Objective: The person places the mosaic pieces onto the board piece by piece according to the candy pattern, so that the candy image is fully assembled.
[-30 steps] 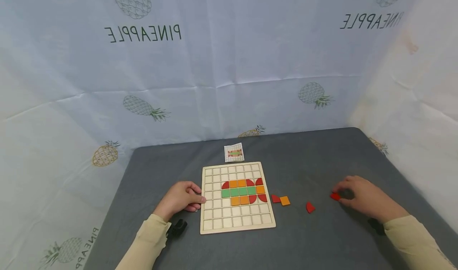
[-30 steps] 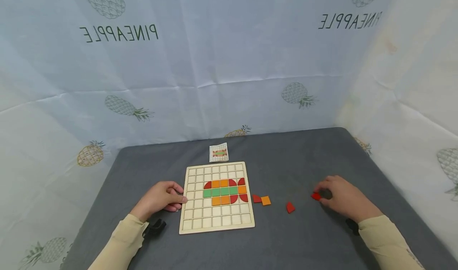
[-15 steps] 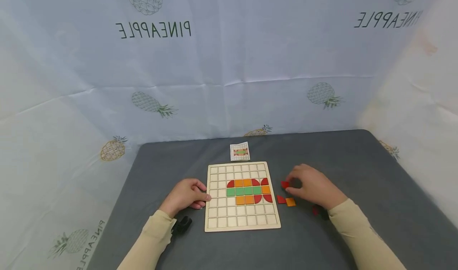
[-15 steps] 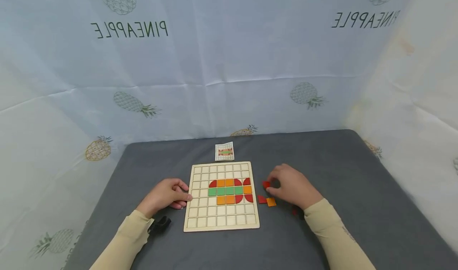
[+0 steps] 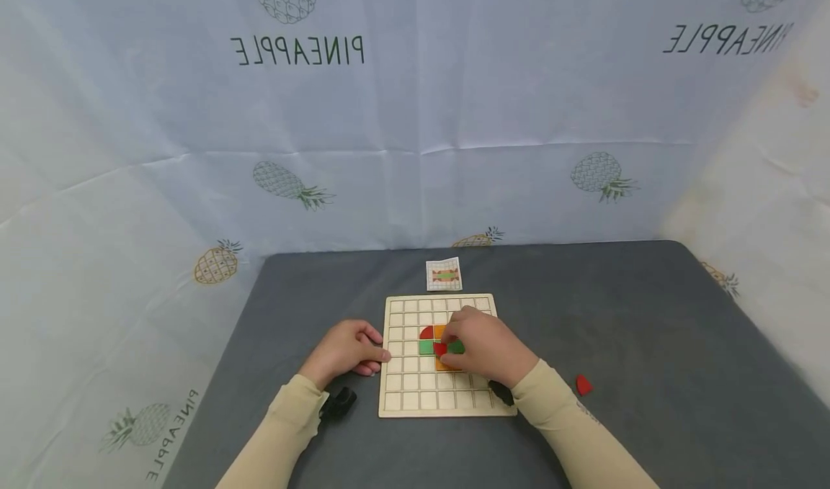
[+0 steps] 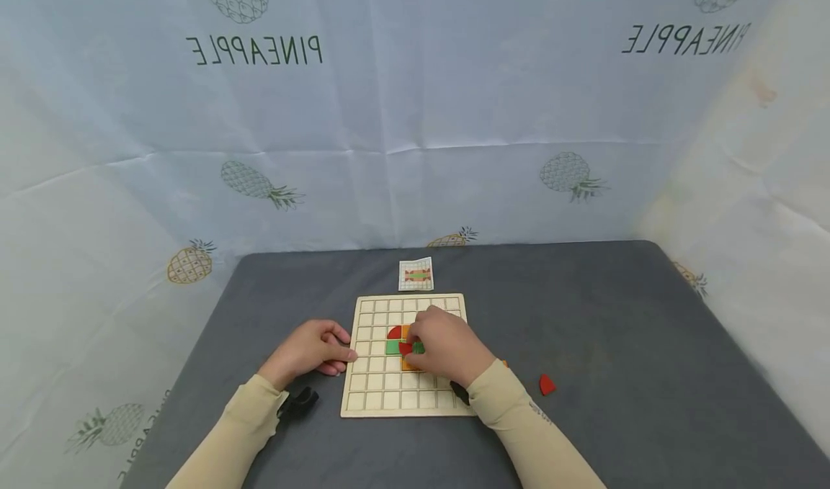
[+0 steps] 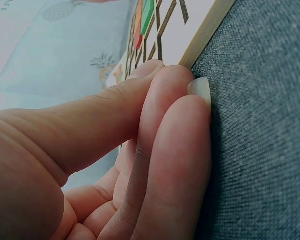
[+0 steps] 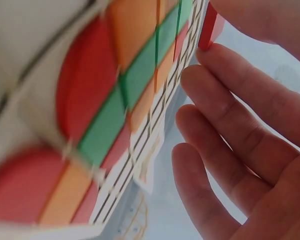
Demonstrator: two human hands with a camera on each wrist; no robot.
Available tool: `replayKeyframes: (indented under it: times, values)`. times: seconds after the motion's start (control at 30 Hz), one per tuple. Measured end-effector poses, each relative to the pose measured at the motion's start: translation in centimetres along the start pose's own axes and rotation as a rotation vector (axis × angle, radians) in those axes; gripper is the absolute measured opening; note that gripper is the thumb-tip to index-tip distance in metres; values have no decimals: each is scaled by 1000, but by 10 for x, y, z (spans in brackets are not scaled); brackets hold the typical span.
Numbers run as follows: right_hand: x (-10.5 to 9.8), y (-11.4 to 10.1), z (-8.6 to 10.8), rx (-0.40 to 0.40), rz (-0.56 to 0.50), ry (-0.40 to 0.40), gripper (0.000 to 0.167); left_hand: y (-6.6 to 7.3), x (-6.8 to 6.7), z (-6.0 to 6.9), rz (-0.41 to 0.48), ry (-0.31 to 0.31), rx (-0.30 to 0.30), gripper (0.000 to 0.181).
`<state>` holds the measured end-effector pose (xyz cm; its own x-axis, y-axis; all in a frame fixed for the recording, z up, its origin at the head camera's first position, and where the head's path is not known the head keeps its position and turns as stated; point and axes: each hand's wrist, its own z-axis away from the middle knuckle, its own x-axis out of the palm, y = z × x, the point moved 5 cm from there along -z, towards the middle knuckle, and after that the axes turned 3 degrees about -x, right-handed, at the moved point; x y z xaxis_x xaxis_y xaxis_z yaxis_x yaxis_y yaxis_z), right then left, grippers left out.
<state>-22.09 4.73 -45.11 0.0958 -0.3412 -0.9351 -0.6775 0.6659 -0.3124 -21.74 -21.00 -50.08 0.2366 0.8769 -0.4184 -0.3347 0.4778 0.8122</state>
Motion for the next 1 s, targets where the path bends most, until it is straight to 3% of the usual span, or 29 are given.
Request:
replayKeyframes:
  times: [0.3,1.0]
  values:
    - [16,-16,-6,-36,60,-12,15,-1,1,-1,8,-6,-4,38]
    - [21,-20,-9,-63,80,6,14,1,1,-2,-16,3,-18,35]
